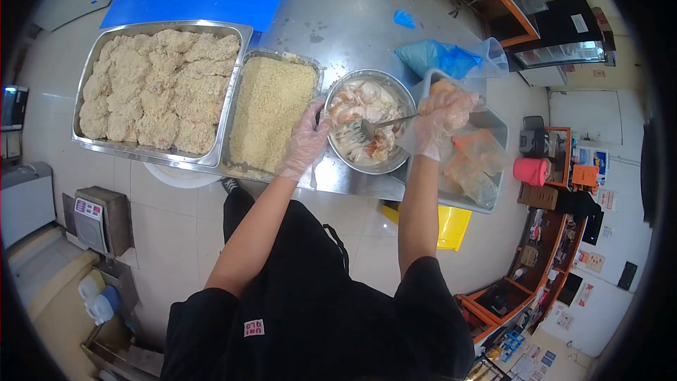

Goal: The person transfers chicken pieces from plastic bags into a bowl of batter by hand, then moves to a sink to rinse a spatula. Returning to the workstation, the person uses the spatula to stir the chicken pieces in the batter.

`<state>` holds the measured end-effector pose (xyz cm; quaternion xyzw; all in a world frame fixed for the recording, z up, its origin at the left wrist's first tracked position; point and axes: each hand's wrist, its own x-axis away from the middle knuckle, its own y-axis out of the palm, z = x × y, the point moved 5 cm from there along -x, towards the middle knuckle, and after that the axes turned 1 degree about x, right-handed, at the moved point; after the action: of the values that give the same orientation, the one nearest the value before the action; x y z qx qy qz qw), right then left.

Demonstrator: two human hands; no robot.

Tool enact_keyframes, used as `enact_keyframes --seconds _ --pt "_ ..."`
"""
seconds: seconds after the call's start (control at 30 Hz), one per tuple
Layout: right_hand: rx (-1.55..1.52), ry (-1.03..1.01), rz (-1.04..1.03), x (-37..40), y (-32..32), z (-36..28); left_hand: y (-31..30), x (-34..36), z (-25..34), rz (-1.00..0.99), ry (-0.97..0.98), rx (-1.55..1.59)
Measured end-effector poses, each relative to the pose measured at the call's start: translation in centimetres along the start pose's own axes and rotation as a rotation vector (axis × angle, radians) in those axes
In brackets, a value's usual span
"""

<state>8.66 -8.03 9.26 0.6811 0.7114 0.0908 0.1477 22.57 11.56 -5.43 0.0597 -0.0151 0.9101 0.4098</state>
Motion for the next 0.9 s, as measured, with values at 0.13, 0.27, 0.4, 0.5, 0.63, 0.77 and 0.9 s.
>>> enact_keyframes --seconds 0.13,0.27,0.4,0.5,0.63,0.77,0.9 --pt "-0.241 -0.034 -0.370 0.7 1.0 -5.6 -0.2 0.3 1.0 0.030 -0.023 -0.009" --pt "-0.254 -0.306 -0.730 3.8 0.1 -12.4 0.1 0.3 0.9 0.054 0.018 -0.045" --pt "-0.037 -0.355 -0.632 6.1 -2.0 -11.4 0.2 0.1 0.1 0.044 0.037 -0.007" --pt "-0.077 -0.379 -0.608 6.8 -3.8 -12.0 0.0 -0.3 -1.3 0.037 0.101 -0.106" --pt "0.130 -0.398 -0.539 7.9 -3.6 -11.8 0.7 0.6 -0.3 -0.032 0.065 0.126" --pt "0.137 -0.407 -0.390 8.6 -4.4 -11.3 0.3 -0.4 -0.6 -0.064 0.075 0.032" --pt "0.074 -0.413 -0.356 8.8 -3.0 -11.8 0.3 0.0 1.8 -0.097 -0.022 0.051"
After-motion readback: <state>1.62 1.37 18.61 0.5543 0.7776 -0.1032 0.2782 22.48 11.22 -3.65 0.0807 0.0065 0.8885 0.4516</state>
